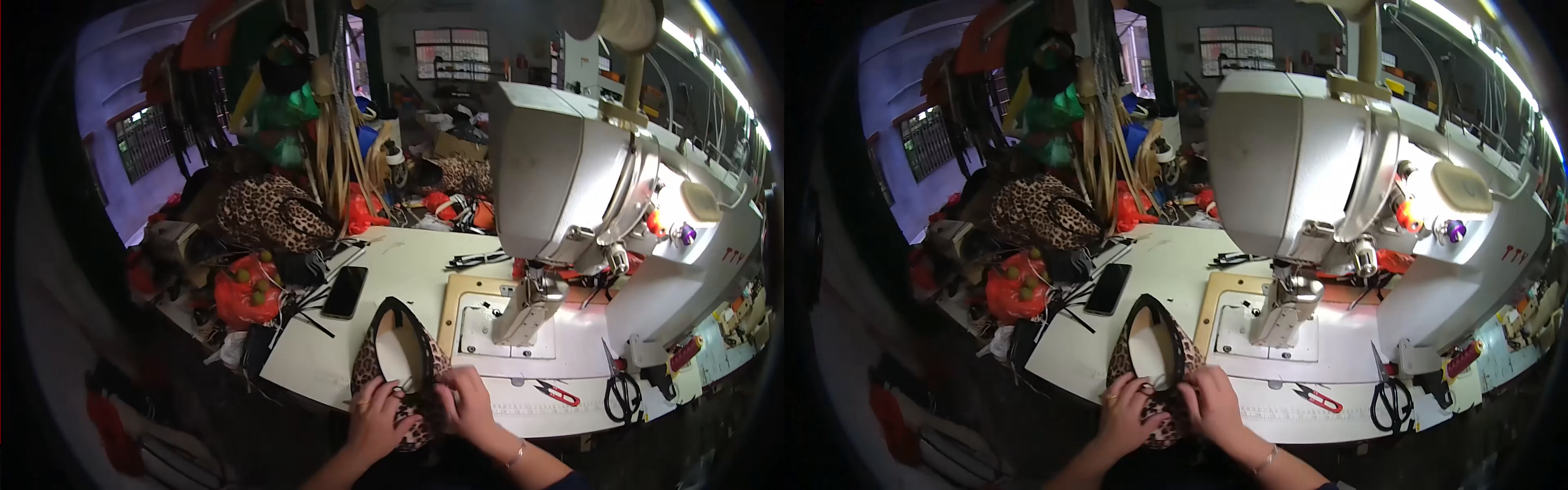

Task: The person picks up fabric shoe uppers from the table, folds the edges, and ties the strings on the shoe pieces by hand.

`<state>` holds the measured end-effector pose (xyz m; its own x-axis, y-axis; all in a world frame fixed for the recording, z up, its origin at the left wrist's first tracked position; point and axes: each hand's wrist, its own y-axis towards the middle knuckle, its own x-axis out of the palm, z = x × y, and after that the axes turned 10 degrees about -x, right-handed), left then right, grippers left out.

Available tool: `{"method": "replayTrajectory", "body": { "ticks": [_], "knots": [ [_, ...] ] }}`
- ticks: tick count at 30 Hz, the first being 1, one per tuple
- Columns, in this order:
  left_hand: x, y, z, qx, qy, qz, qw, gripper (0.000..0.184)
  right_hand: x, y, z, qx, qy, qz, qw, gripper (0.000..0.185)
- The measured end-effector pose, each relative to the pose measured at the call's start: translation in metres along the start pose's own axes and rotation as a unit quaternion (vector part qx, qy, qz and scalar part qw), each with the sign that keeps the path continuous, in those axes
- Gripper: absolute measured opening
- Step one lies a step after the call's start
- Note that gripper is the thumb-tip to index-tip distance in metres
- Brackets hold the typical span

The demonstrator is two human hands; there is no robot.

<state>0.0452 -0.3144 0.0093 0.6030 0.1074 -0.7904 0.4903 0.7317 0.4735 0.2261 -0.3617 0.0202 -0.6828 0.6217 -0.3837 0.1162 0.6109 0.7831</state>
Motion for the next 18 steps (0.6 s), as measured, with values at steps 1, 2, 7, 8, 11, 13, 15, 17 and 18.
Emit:
{"method": "replayTrajectory", "body": {
  "ticks": [1, 2, 7, 8, 11, 13, 15, 17, 18],
  "knots": [
    [0.011, 0.008, -0.004, 0.007, 0.004, -0.026, 1.000, 0.039, -0.003, -0.010, -0.004, -0.061, -0.027, 0.022, 0.998, 0.012],
    [0.029, 0.013, -0.011, 0.011, -0.030, 0.015, 0.999, 0.038, -0.006, -0.027, -0.007, -0.109, -0.026, 0.003, 0.994, 0.014],
    [0.056, 0.056, -0.010, 0.054, -0.007, 0.063, 0.997, 0.025, 0.005, -0.079, -0.025, -0.206, -0.071, -0.223, 0.950, 0.051],
    [0.054, 0.066, -0.008, 0.074, -0.007, 0.090, 0.993, 0.023, 0.005, -0.076, -0.031, -0.189, -0.114, -0.279, 0.934, 0.060],
    [0.044, 0.100, -0.016, 0.084, -0.029, 0.179, 0.980, 0.023, 0.015, -0.082, -0.029, -0.187, -0.178, -0.277, 0.926, 0.057],
    [0.023, 0.125, -0.019, 0.084, -0.064, 0.266, 0.958, 0.027, 0.016, -0.084, -0.027, -0.195, -0.188, -0.272, 0.923, 0.053],
    [0.002, 0.145, -0.035, 0.134, -0.081, 0.287, 0.945, 0.033, 0.016, -0.085, -0.024, -0.205, -0.202, -0.268, 0.919, 0.050],
    [-0.022, 0.159, -0.052, 0.174, -0.067, 0.298, 0.936, 0.034, 0.019, -0.090, -0.020, -0.219, -0.199, -0.259, 0.919, 0.046],
    [-0.042, 0.161, -0.053, 0.196, -0.046, 0.278, 0.939, 0.033, 0.020, -0.091, -0.019, -0.215, -0.199, -0.259, 0.921, 0.046]
  ]
}}
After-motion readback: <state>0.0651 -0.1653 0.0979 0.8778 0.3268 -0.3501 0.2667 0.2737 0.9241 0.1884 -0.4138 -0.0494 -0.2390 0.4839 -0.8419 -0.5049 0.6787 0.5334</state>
